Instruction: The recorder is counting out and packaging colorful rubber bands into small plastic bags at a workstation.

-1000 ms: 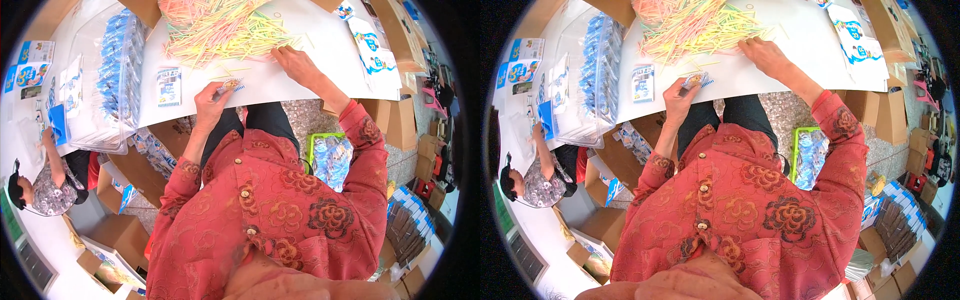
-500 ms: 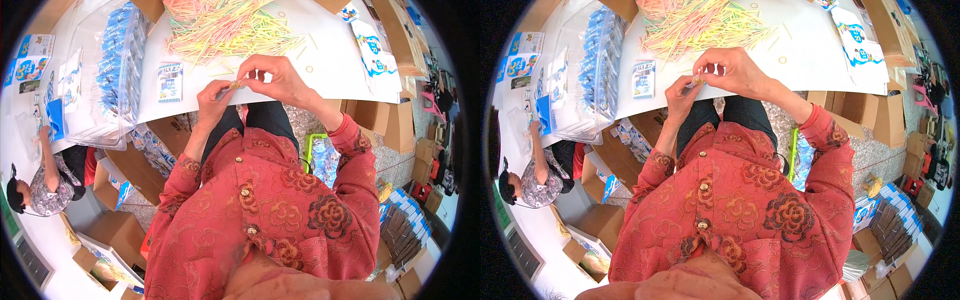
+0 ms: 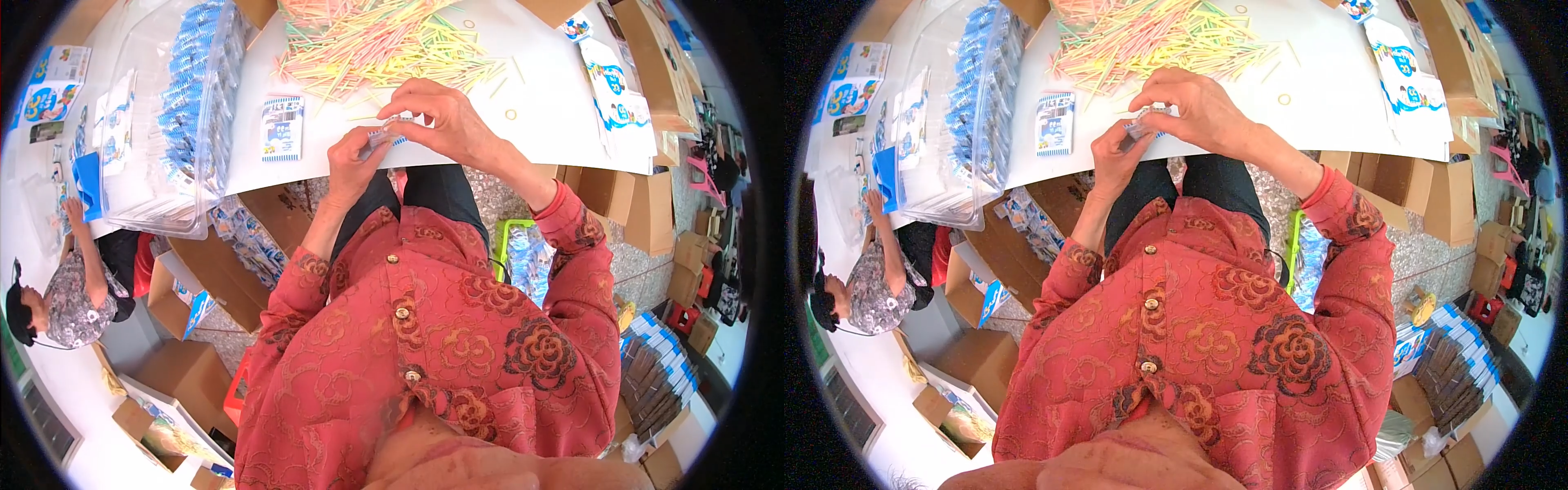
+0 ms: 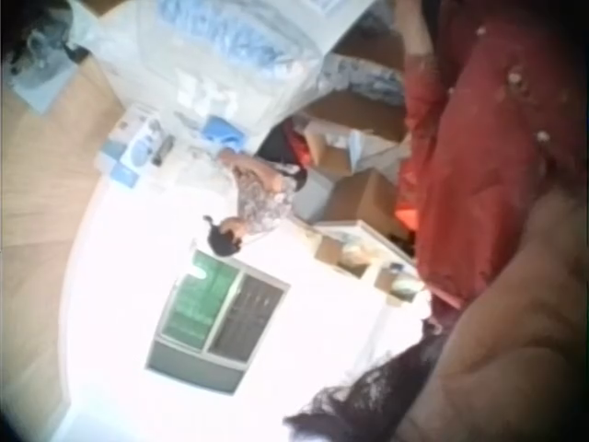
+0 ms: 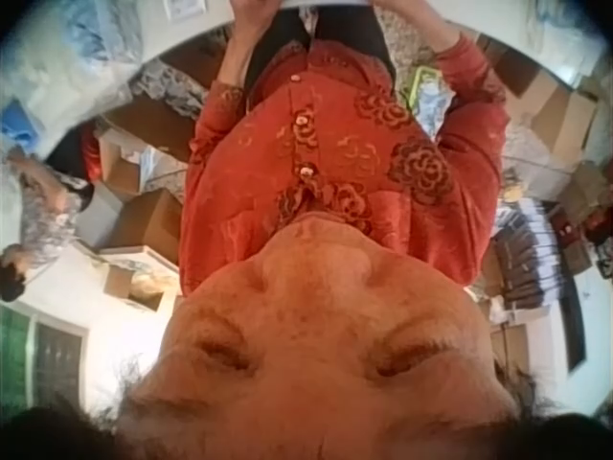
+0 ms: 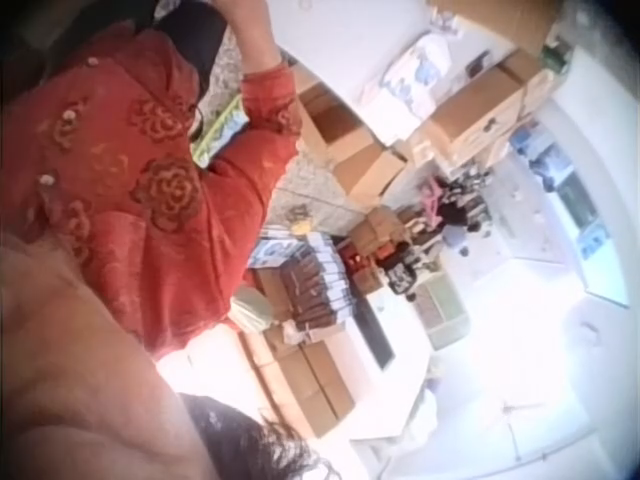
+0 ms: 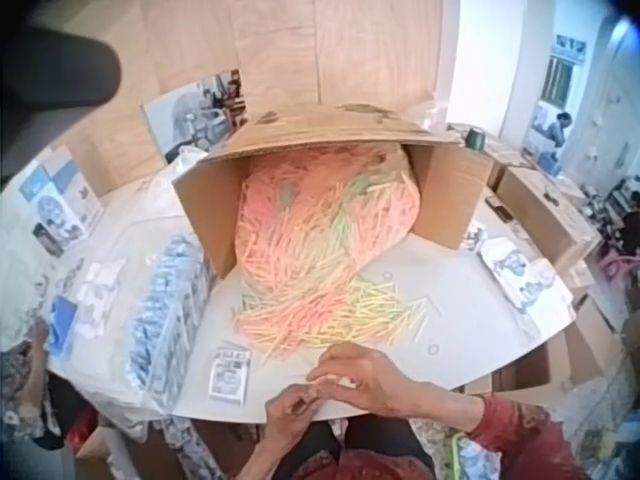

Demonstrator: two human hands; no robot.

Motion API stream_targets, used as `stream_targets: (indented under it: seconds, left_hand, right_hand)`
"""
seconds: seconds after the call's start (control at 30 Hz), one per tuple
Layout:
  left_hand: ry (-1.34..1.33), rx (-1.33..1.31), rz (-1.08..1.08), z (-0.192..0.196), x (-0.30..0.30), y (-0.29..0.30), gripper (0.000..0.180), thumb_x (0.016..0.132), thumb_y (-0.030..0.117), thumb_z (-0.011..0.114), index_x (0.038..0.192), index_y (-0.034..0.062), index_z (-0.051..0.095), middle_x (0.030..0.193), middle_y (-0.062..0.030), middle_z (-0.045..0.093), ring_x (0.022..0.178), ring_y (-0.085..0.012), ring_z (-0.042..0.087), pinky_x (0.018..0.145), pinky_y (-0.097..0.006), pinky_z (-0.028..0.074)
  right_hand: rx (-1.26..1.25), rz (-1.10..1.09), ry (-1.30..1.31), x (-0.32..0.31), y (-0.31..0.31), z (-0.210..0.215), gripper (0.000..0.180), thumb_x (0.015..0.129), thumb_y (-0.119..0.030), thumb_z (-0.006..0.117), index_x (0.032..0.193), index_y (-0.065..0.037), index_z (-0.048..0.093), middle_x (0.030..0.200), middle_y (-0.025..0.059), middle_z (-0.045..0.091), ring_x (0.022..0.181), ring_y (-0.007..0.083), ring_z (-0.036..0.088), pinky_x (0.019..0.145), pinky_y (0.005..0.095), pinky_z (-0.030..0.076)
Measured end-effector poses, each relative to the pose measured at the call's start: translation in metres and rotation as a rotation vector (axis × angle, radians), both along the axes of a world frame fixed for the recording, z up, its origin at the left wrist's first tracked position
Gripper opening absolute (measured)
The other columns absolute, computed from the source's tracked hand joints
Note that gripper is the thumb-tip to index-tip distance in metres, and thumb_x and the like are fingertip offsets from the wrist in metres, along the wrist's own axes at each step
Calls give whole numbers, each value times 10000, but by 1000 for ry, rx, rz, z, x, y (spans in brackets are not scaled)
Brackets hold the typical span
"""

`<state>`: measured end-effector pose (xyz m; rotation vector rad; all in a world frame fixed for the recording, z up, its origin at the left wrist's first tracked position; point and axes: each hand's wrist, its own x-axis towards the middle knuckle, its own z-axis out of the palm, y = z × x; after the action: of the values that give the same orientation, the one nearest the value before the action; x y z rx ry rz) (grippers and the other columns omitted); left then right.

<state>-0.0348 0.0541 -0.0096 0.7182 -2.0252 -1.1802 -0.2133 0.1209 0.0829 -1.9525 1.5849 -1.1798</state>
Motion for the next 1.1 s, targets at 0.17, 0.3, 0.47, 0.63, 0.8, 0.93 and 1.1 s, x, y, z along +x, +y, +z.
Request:
stream_targets:
  seconds: [0.17,0.3,0.47,0.63,0.8,0.93,1.1]
  left_hand:
    - [38,-18,-14,-1,-1,-1,169,755,13,717,909,-4,649,817,-100,656,712,-219,638,637,-297,496]
    - [41,-23,-9,-2,-1,-1,177,752,16,718,913,-5,648,816,-103,655,712,-223,636,636,-298,495]
    - [31,-12,-1,-6,0,-1,170,749,24,720,897,-3,642,783,-102,638,671,-217,614,608,-302,481]
    - [-33,16,16,-12,2,0,162,747,46,732,850,-9,619,733,-105,603,633,-208,589,583,-310,464]
    - [18,53,-9,-7,-2,-2,158,758,45,728,848,-14,612,727,-94,604,621,-185,570,582,-299,459]
    - [50,117,-3,2,-1,-2,137,778,56,716,821,-20,610,702,-83,593,614,-145,538,583,-282,448]
    - [25,320,-13,-7,3,-3,136,832,59,664,954,3,679,850,-26,682,784,-69,590,720,-243,485]
  right_hand:
    - [4,16,-8,-4,-1,-5,149,794,-56,691,943,-59,692,837,62,638,777,210,607,624,297,478]
    - [7,17,48,-1,-3,-8,156,784,-50,692,940,-56,688,851,76,640,792,235,610,656,321,491]
    - [-175,-64,119,7,-7,-1,139,779,-50,690,918,-57,683,917,82,634,833,261,603,689,339,497]
    - [-221,97,272,7,-8,0,101,768,-72,690,866,-54,670,889,77,621,842,272,591,710,345,495]
    - [-80,-75,181,-3,-6,-5,80,768,-65,685,843,-46,661,826,72,617,827,277,587,705,346,489]
    - [48,-50,117,-7,-4,-10,106,794,-62,676,895,-33,662,870,78,627,805,254,587,706,324,488]
    - [124,-60,-123,-8,-1,-7,431,788,-110,723,1190,-47,580,990,73,610,806,171,564,761,291,477]
